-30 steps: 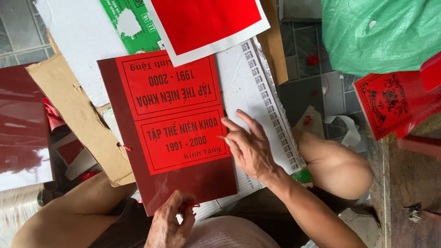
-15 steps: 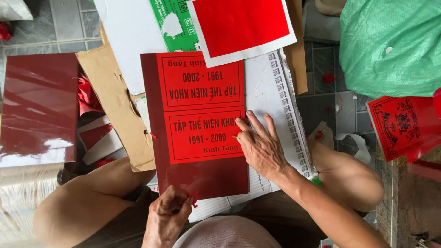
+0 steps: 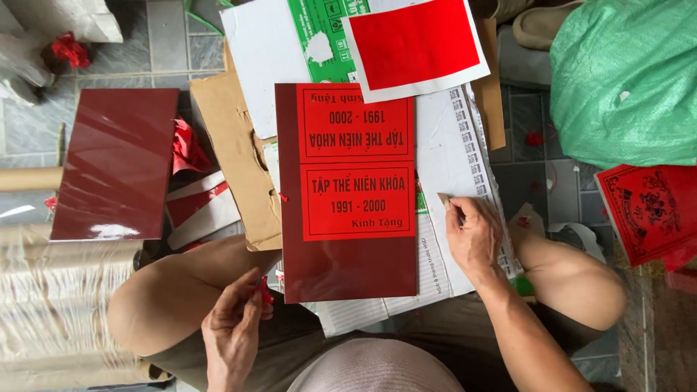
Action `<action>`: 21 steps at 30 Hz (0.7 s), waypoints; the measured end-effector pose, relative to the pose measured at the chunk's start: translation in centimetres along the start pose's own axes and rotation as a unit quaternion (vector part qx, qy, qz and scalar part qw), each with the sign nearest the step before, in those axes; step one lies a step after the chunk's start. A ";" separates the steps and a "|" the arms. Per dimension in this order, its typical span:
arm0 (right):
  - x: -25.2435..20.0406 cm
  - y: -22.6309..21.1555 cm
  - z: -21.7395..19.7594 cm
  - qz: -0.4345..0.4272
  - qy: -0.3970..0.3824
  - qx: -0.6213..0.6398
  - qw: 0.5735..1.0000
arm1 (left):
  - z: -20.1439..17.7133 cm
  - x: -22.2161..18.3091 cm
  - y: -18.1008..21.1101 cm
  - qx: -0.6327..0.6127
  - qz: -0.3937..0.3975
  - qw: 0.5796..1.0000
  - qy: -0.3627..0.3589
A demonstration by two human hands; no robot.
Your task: Applying red labels and ribbon-like decorations to a book cover.
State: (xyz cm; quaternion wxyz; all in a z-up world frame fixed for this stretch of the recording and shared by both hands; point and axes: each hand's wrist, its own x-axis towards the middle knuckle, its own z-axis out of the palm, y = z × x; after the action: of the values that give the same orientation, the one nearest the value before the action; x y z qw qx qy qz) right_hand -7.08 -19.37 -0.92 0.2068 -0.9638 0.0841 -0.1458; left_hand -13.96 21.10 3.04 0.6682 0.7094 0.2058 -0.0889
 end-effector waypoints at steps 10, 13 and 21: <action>0.2 -0.2 -0.1 0.006 -0.013 -0.005 1.000 | 2.4 4.9 3.1 0.176 0.091 0.980 0.021; -0.3 -1.2 -0.1 -0.024 0.012 0.039 0.999 | 3.8 8.3 5.4 0.304 0.125 0.945 -0.005; -1.4 -6.0 -1.6 0.064 -0.056 0.198 0.977 | 5.6 7.5 8.4 0.131 -0.009 0.991 0.018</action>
State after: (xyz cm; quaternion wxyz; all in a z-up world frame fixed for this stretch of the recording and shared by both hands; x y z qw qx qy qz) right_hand -8.29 -14.29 2.68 0.4067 -0.9030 0.1034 -0.0921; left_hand -2.89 16.66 7.16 0.5652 0.7901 0.2108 -0.1088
